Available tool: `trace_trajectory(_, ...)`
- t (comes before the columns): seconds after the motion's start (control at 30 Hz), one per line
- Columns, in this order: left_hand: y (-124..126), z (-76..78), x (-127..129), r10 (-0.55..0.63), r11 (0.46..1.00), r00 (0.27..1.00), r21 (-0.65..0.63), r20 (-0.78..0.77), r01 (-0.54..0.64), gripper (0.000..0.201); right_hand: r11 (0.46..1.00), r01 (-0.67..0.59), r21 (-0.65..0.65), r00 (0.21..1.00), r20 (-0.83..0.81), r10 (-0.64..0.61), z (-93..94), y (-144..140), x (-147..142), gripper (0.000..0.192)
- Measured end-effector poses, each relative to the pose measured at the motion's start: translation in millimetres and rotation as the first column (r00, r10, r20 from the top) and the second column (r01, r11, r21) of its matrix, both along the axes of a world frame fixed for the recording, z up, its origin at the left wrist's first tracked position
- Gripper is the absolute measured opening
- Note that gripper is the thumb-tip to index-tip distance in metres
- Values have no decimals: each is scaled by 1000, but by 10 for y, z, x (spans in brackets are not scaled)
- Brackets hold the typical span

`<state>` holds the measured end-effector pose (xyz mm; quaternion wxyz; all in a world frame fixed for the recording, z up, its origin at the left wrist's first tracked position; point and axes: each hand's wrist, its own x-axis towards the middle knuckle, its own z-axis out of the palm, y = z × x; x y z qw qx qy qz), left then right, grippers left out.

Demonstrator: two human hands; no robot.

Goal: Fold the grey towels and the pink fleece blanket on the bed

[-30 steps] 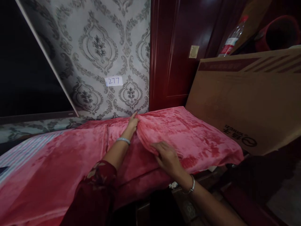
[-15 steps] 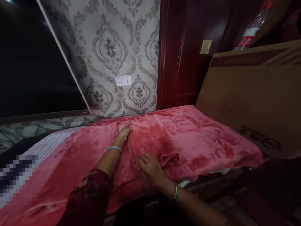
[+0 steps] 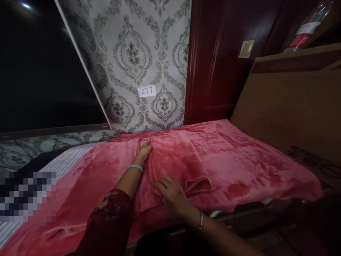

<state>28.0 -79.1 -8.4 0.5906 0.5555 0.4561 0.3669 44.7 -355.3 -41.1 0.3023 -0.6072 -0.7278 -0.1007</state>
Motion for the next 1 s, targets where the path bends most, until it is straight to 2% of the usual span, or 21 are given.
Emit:
trace_trajectory(0.13, 94, 100, 29, -23, 1000, 999, 22, 25, 23, 69, 1000, 2, -21, 1000, 10, -2, -13, -3, -3, 25)
trace_trajectory(0.4, 171, 159, 39, 37, 992, 999, 122, -2, -37, 43, 1000, -27, 6, 999, -23, 28, -55, -41, 4, 26)
trace_trajectory(0.57, 83, 252, -9, -4, 986, 995, 163, -95, 20, 36, 1000, -6, -28, 1000, 28, 7, 0, -27, -31, 19)
trace_trajectory(0.7, -174, 318, 3, -68, 958, 990, 270, -124, 99, 46, 998, -25, -51, 999, 21, 27, 78, -94, -22, 23)
trace_trajectory(0.77, -390, 288, -13, -181, 923, 973, 317, -144, 218, 48, 999, -54, -2, 998, -17, 54, 93, -212, 20, 29)
trace_trajectory(0.83, -633, 225, -62, -322, 879, 935, 321, -147, 353, 44, 997, -44, 65, 996, -80, 49, 70, -400, 94, 26)
trace_trajectory(0.9, -855, 158, -133, -405, 860, 908, 293, -106, 418, 41, 994, 25, 110, 988, -155, -8, 8, -634, 202, 20)
trace_trajectory(1.0, -1086, 98, -220, -435, 853, 898, 289, -69, 435, 45, 973, 196, 122, 954, -253, -161, -130, -959, 406, 22)
